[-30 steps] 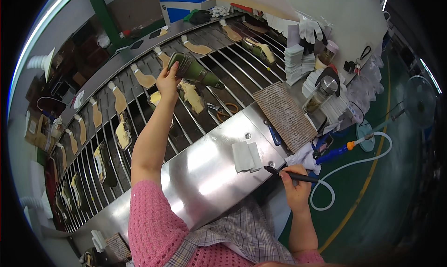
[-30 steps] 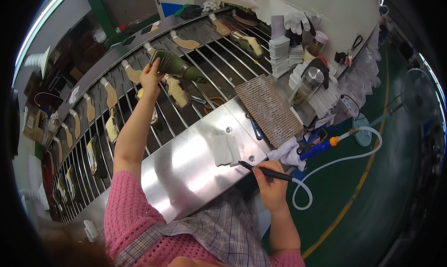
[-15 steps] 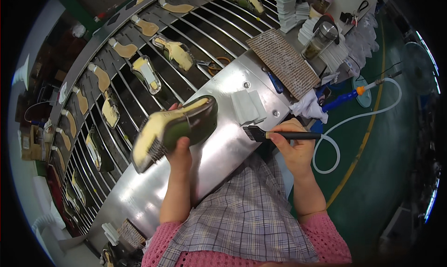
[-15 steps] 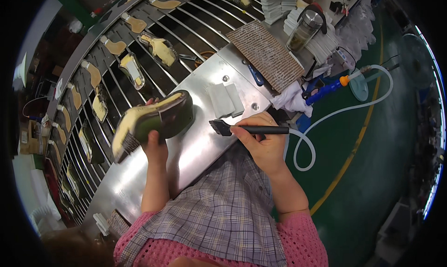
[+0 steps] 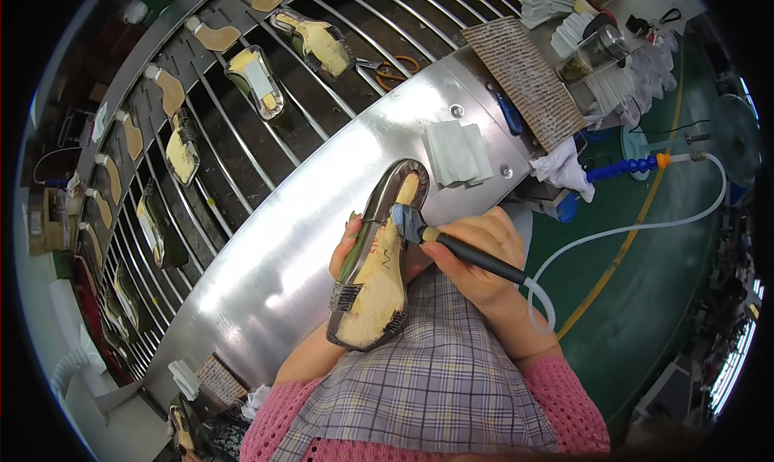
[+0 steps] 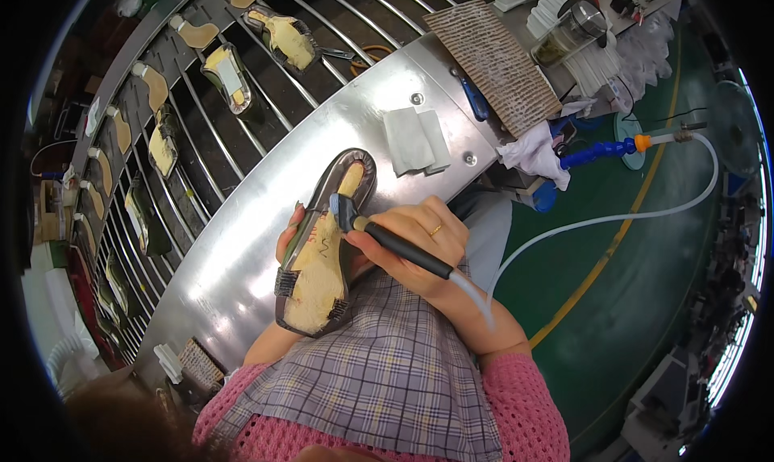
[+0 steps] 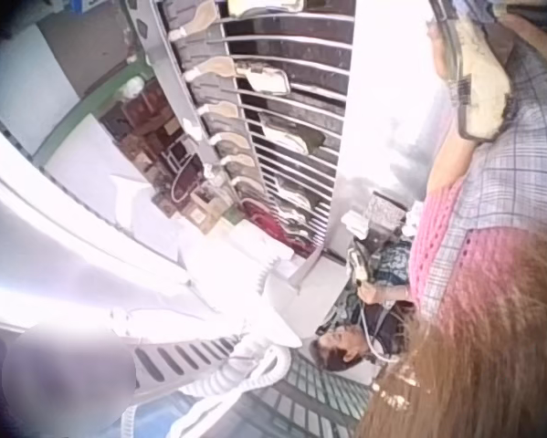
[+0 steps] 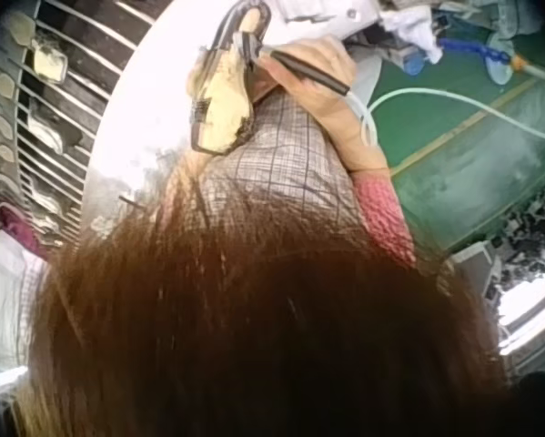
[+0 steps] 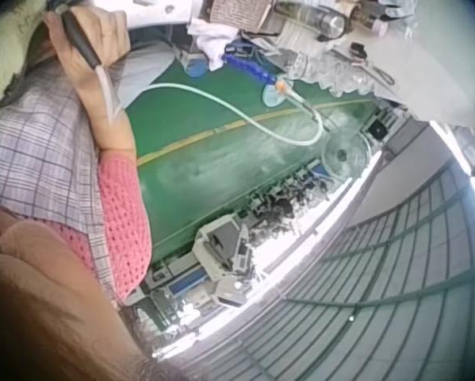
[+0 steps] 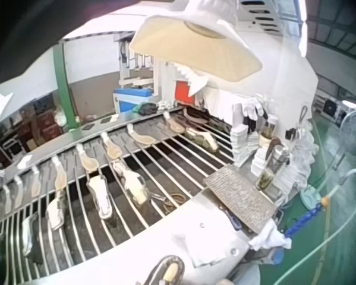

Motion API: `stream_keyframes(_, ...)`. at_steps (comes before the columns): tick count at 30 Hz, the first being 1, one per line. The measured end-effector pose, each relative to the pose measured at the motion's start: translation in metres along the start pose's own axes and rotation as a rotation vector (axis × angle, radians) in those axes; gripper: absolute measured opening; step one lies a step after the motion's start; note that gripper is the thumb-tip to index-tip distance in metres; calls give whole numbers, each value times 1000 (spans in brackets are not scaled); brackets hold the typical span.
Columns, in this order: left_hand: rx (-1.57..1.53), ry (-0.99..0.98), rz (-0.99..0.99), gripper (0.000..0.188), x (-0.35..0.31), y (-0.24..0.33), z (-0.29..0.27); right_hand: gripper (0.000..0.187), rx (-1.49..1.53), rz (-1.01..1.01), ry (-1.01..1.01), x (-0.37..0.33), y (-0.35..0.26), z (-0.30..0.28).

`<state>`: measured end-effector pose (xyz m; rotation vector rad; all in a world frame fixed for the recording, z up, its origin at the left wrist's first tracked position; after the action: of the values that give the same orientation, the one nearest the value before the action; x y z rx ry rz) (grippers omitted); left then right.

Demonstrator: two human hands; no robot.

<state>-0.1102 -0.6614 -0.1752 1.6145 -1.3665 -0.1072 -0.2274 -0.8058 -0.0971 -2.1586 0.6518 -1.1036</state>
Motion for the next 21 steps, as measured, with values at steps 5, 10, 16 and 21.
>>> stream_keyframes(5, 163, 112, 122, 75, -10, -8, 17, 24, -97, -75, 37, 6, -7, 8)
stream_keyframes(10, 218, 109, 95, 91, -22, -13, 20, 14, 361, 268, -273, 8, 18, -6)
stream_keyframes(16, 157, 233, 224, 97, -22, -21, 25, 18, 152, 321, -93, 12, 40, -1)
stream_keyframes(21, 240, 166, 195, 99, -24, -22, 28, 21, 88, 175, -40, 14, 45, 5)
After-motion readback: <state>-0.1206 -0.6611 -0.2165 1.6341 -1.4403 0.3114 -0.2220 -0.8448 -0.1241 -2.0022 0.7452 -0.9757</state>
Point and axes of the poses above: each hand's wrist, its own x-axis towards the middle knuckle, its own z-axis out of the palm, y = z × x, the point moved 2 cm from there along x, towards the middle knuckle, and after that the axes turned 12 degrees about z, right-handed, at the moved point
